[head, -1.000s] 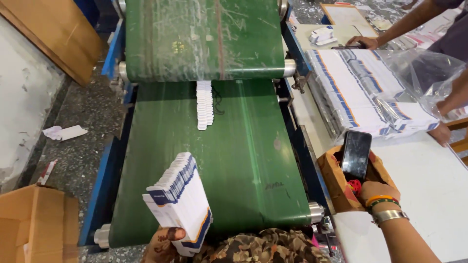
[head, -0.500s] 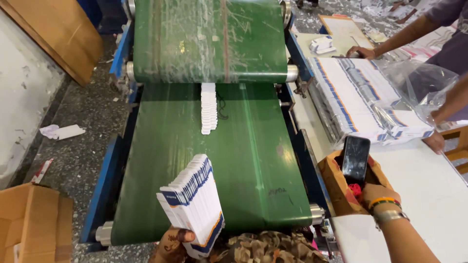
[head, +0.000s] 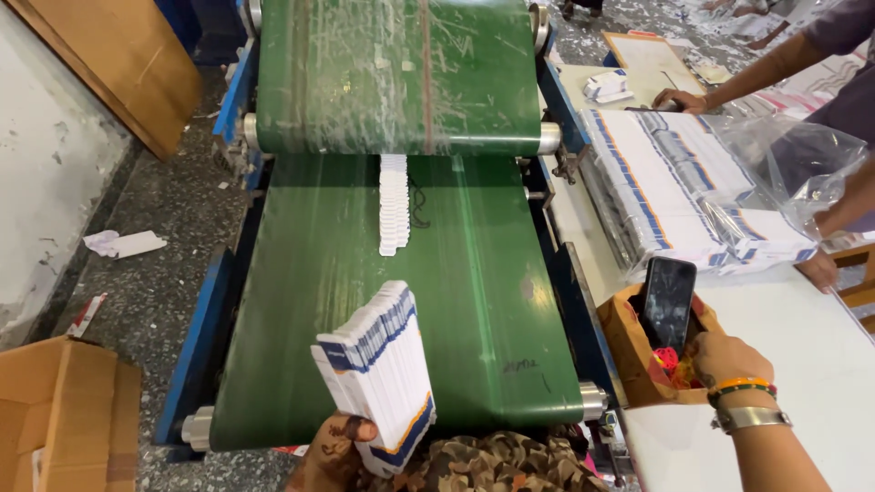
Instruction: The person gathers and aligns stacks of white and blue paper slips from a green conveyor belt and places them on a work table.
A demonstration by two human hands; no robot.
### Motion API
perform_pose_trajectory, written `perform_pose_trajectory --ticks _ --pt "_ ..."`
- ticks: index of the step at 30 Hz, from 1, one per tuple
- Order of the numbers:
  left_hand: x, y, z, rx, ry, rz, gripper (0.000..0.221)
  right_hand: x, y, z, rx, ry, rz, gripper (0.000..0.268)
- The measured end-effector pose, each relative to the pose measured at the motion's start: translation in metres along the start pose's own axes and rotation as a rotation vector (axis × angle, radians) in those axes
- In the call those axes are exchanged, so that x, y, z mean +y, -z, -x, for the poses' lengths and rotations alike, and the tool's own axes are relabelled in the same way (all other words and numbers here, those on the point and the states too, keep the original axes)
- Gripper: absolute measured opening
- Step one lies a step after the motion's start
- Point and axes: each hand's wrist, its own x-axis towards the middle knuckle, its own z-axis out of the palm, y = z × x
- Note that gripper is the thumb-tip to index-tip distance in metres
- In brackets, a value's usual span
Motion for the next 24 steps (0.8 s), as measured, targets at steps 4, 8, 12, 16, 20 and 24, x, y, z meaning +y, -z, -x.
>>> perform_pose_trajectory --ticks 4,8,12,16,20,24 --pt "-0.002 -0.011 -0.002 -0.003 -0.011 0.001 0.089 0.000 -0.005 0.012 0.047 0.038 -0.094 0.025" --pt "-0.012 -0.024 -0.002 -0.007 -0.010 0.006 0.090 0.005 -0.004 0.019 0.186 0.101 -0.126 0.021" --pt "-0.024 -0.029 0.006 -0.003 0.002 0.015 0.092 0.013 0.005 0.017 0.094 0.041 -0.229 0.023" --pt "-0.015 -0.036 0.002 -0.031 0.005 -0.021 0.093 0.013 0.014 0.027 0.153 -0.007 -0.222 0.023" --pt "-0.006 -0.054 0.000 -0.074 0.008 -0.069 0.095 0.005 0.024 0.043 0.125 0.009 -0.331 0.026" --pt "-0.002 -0.085 -0.005 -0.139 0.011 -0.126 0.096 -0.044 0.038 0.080 0.250 0.350 -0.947 0.018"
